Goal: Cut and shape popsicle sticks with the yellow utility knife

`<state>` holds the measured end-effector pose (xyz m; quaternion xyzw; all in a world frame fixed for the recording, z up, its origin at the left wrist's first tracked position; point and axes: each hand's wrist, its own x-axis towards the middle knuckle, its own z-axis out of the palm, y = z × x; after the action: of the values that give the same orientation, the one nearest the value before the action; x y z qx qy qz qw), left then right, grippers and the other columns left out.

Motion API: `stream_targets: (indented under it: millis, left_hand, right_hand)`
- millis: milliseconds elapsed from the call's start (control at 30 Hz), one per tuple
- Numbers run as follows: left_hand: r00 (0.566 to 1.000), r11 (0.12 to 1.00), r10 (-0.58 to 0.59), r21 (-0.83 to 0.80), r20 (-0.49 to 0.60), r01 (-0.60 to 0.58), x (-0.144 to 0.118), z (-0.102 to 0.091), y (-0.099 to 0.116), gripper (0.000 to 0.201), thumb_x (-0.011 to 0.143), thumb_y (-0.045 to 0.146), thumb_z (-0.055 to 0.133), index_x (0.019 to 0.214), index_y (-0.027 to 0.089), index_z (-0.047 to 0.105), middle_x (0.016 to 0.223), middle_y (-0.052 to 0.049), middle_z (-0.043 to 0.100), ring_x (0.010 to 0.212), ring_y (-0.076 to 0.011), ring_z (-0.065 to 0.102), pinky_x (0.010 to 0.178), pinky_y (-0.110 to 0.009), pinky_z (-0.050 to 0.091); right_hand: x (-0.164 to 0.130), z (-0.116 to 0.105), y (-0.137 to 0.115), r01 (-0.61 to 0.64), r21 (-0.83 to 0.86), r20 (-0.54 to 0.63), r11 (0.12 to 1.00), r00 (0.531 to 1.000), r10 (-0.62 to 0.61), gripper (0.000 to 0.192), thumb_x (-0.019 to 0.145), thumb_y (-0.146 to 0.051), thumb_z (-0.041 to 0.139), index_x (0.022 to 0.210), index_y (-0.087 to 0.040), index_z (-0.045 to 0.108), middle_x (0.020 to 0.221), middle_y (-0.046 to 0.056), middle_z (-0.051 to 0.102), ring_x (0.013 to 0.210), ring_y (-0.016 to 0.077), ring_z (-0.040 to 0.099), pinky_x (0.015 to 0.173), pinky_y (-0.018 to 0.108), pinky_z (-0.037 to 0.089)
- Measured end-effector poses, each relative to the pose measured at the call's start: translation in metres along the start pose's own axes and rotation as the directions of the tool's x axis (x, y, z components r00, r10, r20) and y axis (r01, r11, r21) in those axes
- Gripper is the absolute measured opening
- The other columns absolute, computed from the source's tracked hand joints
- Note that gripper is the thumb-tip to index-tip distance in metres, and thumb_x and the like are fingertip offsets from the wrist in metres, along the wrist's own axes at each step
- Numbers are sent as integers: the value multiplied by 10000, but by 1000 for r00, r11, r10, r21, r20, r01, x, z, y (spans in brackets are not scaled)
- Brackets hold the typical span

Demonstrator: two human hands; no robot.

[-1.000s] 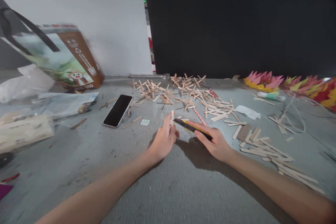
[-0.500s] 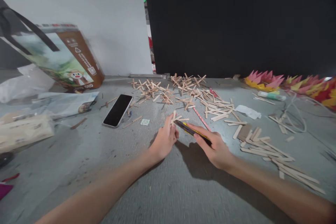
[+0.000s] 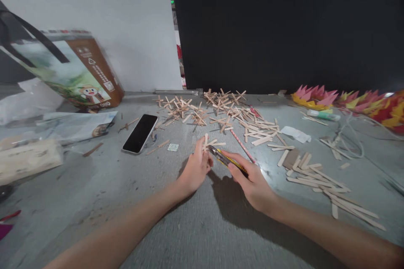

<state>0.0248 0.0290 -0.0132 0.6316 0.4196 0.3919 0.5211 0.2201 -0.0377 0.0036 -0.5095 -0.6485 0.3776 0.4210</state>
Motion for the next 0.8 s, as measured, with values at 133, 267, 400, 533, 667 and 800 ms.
stream_targets:
  millis: [133,267,400,533,667,800]
  left_hand:
    - [1000,1000,1,12,-6,-1,0,0,0,640,1079,545,398,1592,179,288,722,29,563,553,-130,473,508,-223,369]
    - [1000,1000,9,4,-19,-9,0,1,0,605,1085,502,401,1588,188,282,720,35,559,535,-120,449,506,-218,365]
    - [999,999,-8,-33,-40,7,0,1,5,567,1078,483,429,1547,188,309,709,48,543,503,-105,426,486,-207,346]
    - [997,998,-56,-44,-59,53,0,1,10,486,1070,470,444,1462,203,336,715,55,551,494,-96,433,472,-190,343]
    - [998,999,-37,-28,-40,36,0,0,10,480,1075,484,420,1452,205,317,713,63,548,483,-87,421,461,-182,336]
    - [999,999,-24,-28,-28,23,0,0,9,531,1073,518,412,1476,196,287,717,60,552,497,-94,437,461,-185,341]
  right_hand:
    - [0,3,1,-71,137,-1,988,997,72,479,1066,-503,511,1437,-236,655,760,14,585,632,165,473,583,294,389]
    - [3,6,1,-159,298,-7,941,986,169,490,1022,-529,587,1394,-225,682,647,-44,428,574,134,361,531,266,292]
    - [8,5,3,-219,503,36,836,972,232,563,945,-543,687,1353,-155,695,584,-78,335,524,111,264,494,258,180]
    - [9,3,8,-146,505,-17,851,984,179,550,970,-533,673,1373,-159,686,596,-72,340,532,116,286,501,262,184]
    - [6,0,15,-17,326,-85,945,995,47,476,1047,-509,587,1424,-232,673,627,-46,407,571,134,354,530,270,277]
    - [5,-3,14,14,184,-52,983,999,-4,480,1068,-514,540,1451,-253,663,670,-13,507,619,168,471,585,296,411]
